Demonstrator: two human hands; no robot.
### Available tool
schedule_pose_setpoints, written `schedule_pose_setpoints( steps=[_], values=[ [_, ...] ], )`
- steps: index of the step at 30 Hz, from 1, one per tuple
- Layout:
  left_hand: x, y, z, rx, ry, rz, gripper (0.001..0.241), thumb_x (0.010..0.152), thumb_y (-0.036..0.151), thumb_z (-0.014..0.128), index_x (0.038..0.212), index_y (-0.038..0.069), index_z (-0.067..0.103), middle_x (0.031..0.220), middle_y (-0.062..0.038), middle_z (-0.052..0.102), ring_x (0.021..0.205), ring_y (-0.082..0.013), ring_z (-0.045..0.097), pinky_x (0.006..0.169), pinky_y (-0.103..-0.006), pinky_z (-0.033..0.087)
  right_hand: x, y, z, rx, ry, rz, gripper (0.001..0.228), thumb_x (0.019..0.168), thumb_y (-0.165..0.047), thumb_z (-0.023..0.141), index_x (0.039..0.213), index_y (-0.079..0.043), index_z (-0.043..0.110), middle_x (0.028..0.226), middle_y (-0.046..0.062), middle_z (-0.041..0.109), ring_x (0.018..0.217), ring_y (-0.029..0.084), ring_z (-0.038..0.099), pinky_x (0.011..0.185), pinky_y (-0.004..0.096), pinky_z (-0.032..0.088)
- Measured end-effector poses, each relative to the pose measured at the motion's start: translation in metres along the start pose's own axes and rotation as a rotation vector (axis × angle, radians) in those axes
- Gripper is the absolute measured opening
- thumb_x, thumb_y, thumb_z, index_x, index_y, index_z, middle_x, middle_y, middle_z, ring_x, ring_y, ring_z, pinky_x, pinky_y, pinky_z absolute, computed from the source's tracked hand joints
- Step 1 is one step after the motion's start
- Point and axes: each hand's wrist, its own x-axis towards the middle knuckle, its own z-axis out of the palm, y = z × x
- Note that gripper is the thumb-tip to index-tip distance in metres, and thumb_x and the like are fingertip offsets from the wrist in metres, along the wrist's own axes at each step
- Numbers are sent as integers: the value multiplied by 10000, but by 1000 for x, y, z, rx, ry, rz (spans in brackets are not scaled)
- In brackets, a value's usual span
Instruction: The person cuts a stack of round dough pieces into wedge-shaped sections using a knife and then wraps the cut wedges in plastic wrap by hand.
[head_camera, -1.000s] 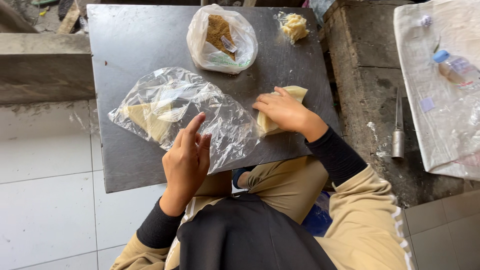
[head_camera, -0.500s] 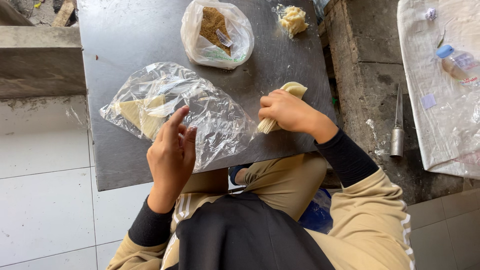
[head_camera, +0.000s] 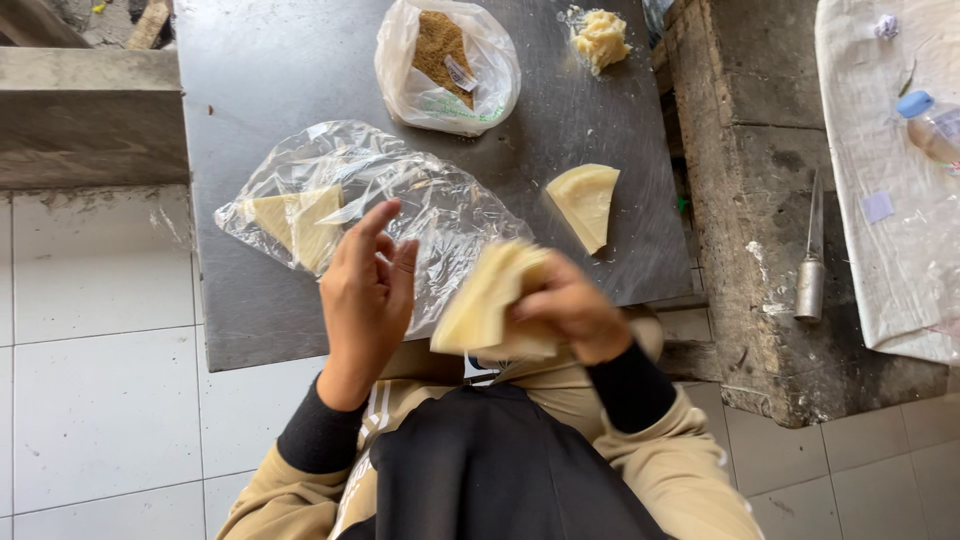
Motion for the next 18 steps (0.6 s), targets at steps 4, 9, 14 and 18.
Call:
schedule_pose_setpoints(
  steps=[4,9,14,18],
  values=[
    [-5,9,0,31,21,95,330,1010,79,719,1330,133,659,829,-33,590,628,-128,555,567,-310,475,44,53,26,302,290,187,389,938,-67,679,1308,20,601,1185,122,706,1038,207,697,861,339,594],
    [-23,8,7,154,-41,287,361,948,112,707,1305,163,683,828,-18,600,634,-160,602,557,-324,496,72,68,42,302,566,-57,312,1009,-116,623,1293,10,599,1217,112,684,1089,194,683,940,338,580],
    [-43,10,24,116,-170,443,367,944,139,700,1310,142,673,786,3,546,636,-146,588,548,-313,485,82,61,58,-883,426,-235,372,979,-98,605,1342,-14,616,1254,153,667,1104,296,640,959,390,536],
    [-48,9,21,116,-197,453,397,910,119,699,1305,147,677,772,3,508,628,-136,564,544,-304,475,141,67,36,-1658,162,-353,593,831,-8,561,1424,-5,582,1354,175,634,1251,412,539,1086,482,434]
  ],
)
